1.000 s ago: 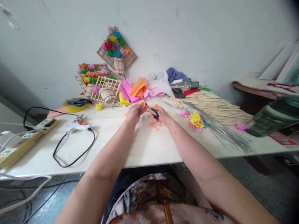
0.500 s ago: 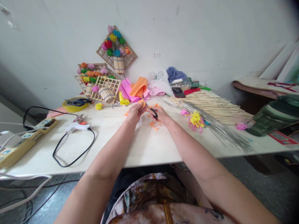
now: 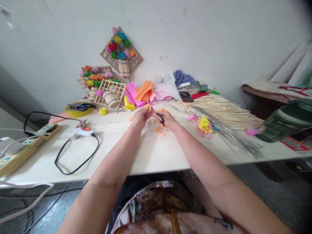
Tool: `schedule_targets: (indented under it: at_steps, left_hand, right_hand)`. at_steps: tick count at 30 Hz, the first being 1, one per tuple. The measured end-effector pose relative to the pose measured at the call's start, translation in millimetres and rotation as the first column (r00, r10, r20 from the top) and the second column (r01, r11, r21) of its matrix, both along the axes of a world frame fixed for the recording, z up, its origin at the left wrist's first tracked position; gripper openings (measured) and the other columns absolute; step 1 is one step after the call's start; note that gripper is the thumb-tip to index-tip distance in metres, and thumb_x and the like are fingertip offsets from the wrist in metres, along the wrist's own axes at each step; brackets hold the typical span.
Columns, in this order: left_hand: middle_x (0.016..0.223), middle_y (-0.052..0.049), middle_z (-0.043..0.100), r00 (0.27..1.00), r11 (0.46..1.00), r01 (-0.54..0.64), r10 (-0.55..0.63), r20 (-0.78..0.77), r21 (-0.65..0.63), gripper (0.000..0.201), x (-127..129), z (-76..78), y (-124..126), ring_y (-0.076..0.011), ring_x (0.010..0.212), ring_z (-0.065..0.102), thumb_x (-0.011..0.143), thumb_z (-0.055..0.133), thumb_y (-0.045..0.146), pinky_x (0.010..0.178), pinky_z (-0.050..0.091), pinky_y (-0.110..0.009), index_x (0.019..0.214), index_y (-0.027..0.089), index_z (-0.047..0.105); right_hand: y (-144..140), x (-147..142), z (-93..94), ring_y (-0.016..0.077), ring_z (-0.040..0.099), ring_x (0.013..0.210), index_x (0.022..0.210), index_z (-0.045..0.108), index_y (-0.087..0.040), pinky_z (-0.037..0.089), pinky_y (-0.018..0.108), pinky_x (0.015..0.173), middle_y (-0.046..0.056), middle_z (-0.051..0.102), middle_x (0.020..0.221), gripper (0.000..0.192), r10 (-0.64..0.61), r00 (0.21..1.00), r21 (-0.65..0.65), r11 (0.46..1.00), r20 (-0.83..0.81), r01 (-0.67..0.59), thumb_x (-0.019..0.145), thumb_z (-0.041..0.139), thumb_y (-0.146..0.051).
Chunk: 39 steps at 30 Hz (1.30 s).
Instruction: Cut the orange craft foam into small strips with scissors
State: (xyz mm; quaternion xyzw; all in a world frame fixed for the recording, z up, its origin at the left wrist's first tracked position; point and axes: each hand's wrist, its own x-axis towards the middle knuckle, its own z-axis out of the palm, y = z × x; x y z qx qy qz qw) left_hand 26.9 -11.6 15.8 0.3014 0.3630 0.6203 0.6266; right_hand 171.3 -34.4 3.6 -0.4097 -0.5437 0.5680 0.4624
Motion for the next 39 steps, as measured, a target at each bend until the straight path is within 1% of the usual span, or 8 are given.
schedule_targets:
  at_steps: [4,8,13,20,25,29,33,39]
  left_hand:
    - [0.069,-0.003,0.071,1.0,1.0,0.006,-0.006,-0.014,0.005,0.011,-1,0.5,0,-0.0099,0.064,0.07,0.087,0.063,0.009,0.074,0.059,-0.021,0.076,0.012,0.065]
    - [0.071,-0.003,0.071,0.999,1.0,0.013,-0.012,-0.031,0.009,0.008,-2,0.1,1,-0.011,0.068,0.071,0.085,0.066,0.011,0.078,0.059,-0.023,0.077,0.013,0.065]
    - [0.072,-0.003,0.072,1.0,1.0,-0.002,0.002,-0.022,0.006,0.007,-3,-1.1,2,-0.0113,0.068,0.072,0.084,0.065,0.01,0.076,0.059,-0.022,0.078,0.014,0.065]
    - [0.073,-0.004,0.072,0.999,1.0,-0.019,0.019,-0.033,0.002,0.005,-4,-1.8,4,-0.0163,0.077,0.075,0.08,0.069,0.011,0.083,0.06,-0.028,0.081,0.014,0.065]
    - [0.073,-0.004,0.072,0.999,0.999,-0.025,0.026,-0.032,0.027,0.007,-5,-3.3,5,-0.0175,0.082,0.075,0.079,0.07,0.014,0.084,0.06,-0.029,0.077,0.015,0.064]
    - [0.073,-0.003,0.072,0.999,0.999,-0.03,0.032,-0.043,0.043,0.011,-6,-4.8,6,-0.0162,0.077,0.075,0.074,0.075,0.015,0.08,0.06,-0.027,0.078,0.015,0.065]
    - [0.071,-0.004,0.072,0.999,0.999,-0.023,0.025,-0.044,0.043,0.007,-6,-3.9,5,-0.0147,0.072,0.073,0.076,0.073,0.014,0.077,0.06,-0.026,0.077,0.014,0.065]
    - [0.072,-0.005,0.072,0.999,1.0,-0.003,0.004,-0.048,0.03,0.006,-3,-1.3,1,-0.0141,0.069,0.072,0.075,0.072,0.011,0.08,0.06,-0.028,0.077,0.013,0.066]
  right_hand:
    - [-1,1,1.2,0.0042,0.034,0.035,0.072,0.062,-0.014,0.025,0.018,0.034,-0.006,0.046,0.047,0.025,0.002,1.0,-0.011,1.0,-0.008,-0.002,0.08,0.074,-0.034]
    - [-1,1,1.4,0.0046,0.032,0.035,0.073,0.062,-0.015,0.024,0.018,0.033,-0.007,0.045,0.048,0.023,-0.003,1.0,-0.017,1.0,-0.01,0.003,0.082,0.072,-0.034]
    - [4,3,-2.7,0.0046,0.032,0.035,0.078,0.067,-0.014,0.024,0.018,0.033,-0.006,0.046,0.048,0.022,0.002,1.0,-0.005,1.0,-0.004,-0.002,0.081,0.073,-0.035]
    - [11,6,-7.1,0.0053,0.034,0.036,0.088,0.071,-0.014,0.023,0.018,0.033,-0.005,0.049,0.05,0.025,0.012,1.0,0.007,1.0,0.013,-0.013,0.08,0.074,-0.037]
    - [6,5,-2.7,0.0048,0.034,0.035,0.084,0.07,-0.013,0.024,0.018,0.033,-0.005,0.047,0.048,0.021,0.01,1.0,-0.001,1.0,0.005,-0.01,0.08,0.072,-0.034]
    - [-2,4,4.8,0.0043,0.034,0.036,0.082,0.068,-0.012,0.026,0.016,0.033,-0.006,0.047,0.048,0.018,0.011,1.0,-0.036,0.999,-0.014,-0.012,0.082,0.071,-0.03]
    - [-8,3,11.0,0.0042,0.036,0.036,0.08,0.067,-0.013,0.028,0.015,0.034,-0.005,0.049,0.048,0.021,0.01,1.0,-0.083,0.996,-0.025,-0.012,0.084,0.071,-0.032]
    - [-8,5,9.0,0.0043,0.038,0.036,0.082,0.067,-0.013,0.029,0.016,0.034,-0.005,0.052,0.05,0.022,0.022,0.998,-0.082,0.996,-0.05,-0.026,0.086,0.07,-0.034]
